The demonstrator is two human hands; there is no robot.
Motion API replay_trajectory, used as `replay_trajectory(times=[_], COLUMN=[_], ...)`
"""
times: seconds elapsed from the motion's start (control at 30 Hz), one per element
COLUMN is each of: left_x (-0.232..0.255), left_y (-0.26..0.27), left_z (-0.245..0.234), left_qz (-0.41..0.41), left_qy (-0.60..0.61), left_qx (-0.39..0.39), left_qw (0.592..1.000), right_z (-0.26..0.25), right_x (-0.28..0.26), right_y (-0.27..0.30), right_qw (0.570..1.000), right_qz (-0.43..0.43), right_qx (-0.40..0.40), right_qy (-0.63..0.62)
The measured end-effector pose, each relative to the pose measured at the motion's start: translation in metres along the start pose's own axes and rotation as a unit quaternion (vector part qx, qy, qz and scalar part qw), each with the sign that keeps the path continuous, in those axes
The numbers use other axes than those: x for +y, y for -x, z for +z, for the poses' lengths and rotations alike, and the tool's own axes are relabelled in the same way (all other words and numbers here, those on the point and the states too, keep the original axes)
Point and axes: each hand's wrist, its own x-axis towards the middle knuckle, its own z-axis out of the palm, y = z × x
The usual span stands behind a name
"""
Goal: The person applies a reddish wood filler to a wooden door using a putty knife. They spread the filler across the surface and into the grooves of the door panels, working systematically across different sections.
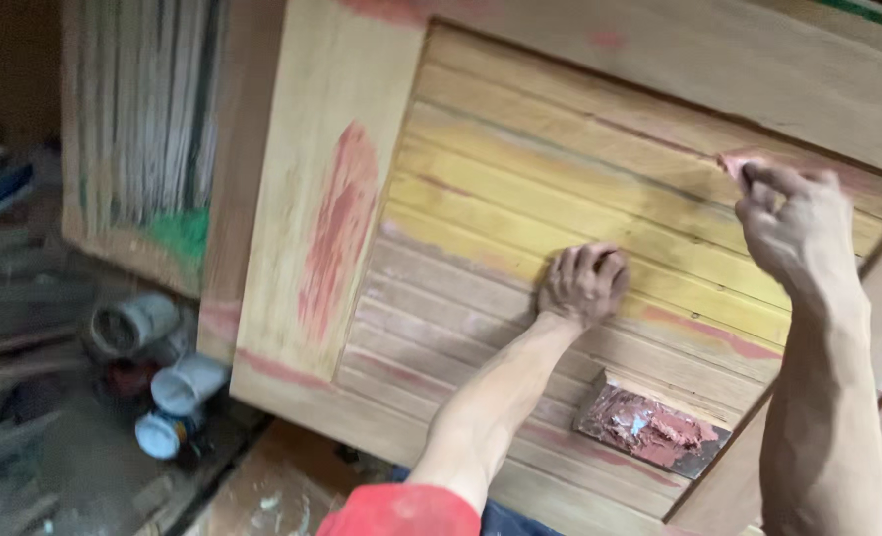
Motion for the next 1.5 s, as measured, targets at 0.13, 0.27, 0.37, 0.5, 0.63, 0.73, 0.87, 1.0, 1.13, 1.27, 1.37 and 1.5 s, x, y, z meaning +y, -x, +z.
replay_trajectory(times=[0.13,0.27,0.37,0.5,0.63,0.73,0.87,1.0,1.13,1.27,1.37,1.5], left_x=[0.001,0.005,0.001,-0.005,-0.010,-0.032,-0.090,-0.130,-0.131,-0.132,-0.131,-0.130], left_y=[-0.003,0.000,0.003,0.006,0.023,0.053,0.092,0.090,0.083,0.084,0.082,0.081], left_z=[-0.001,-0.001,0.007,0.022,0.028,0.018,-0.037,-0.087,-0.099,-0.100,-0.100,-0.102], left_qz=[-0.008,-0.010,0.002,0.029,0.057,0.099,0.115,0.033,-0.028,-0.032,-0.051,-0.051], left_qy=[-0.008,-0.001,-0.040,-0.037,0.020,0.076,0.053,-0.081,-0.116,-0.143,-0.146,-0.136], left_qx=[0.004,0.060,0.075,0.092,0.013,-0.008,-0.007,0.033,0.041,0.013,-0.008,-0.014], left_qw=[1.000,0.998,0.996,0.995,0.998,0.992,0.992,0.996,0.992,0.989,0.988,0.989], right_z=[-0.004,0.032,0.060,0.086,0.104,0.114,0.119,0.123,0.148,0.172,0.173,0.161], right_x=[-0.044,-0.060,-0.069,-0.077,-0.078,-0.076,-0.083,-0.087,-0.082,-0.076,-0.083,-0.102], right_y=[0.046,0.101,0.157,0.238,0.297,0.317,0.308,0.270,0.198,0.133,0.097,0.091], right_qw=[0.936,0.861,0.810,0.796,0.760,0.757,0.730,0.874,0.942,0.948,0.951,0.970], right_qz=[0.178,0.124,0.175,0.224,0.248,0.264,0.266,0.230,0.138,0.029,0.012,0.136], right_qx=[-0.114,-0.026,0.002,0.017,0.050,0.066,0.072,0.106,0.158,0.235,0.239,0.097], right_qy=[-0.280,-0.493,-0.560,-0.563,-0.599,-0.594,-0.625,-0.414,-0.261,-0.213,-0.197,-0.177])
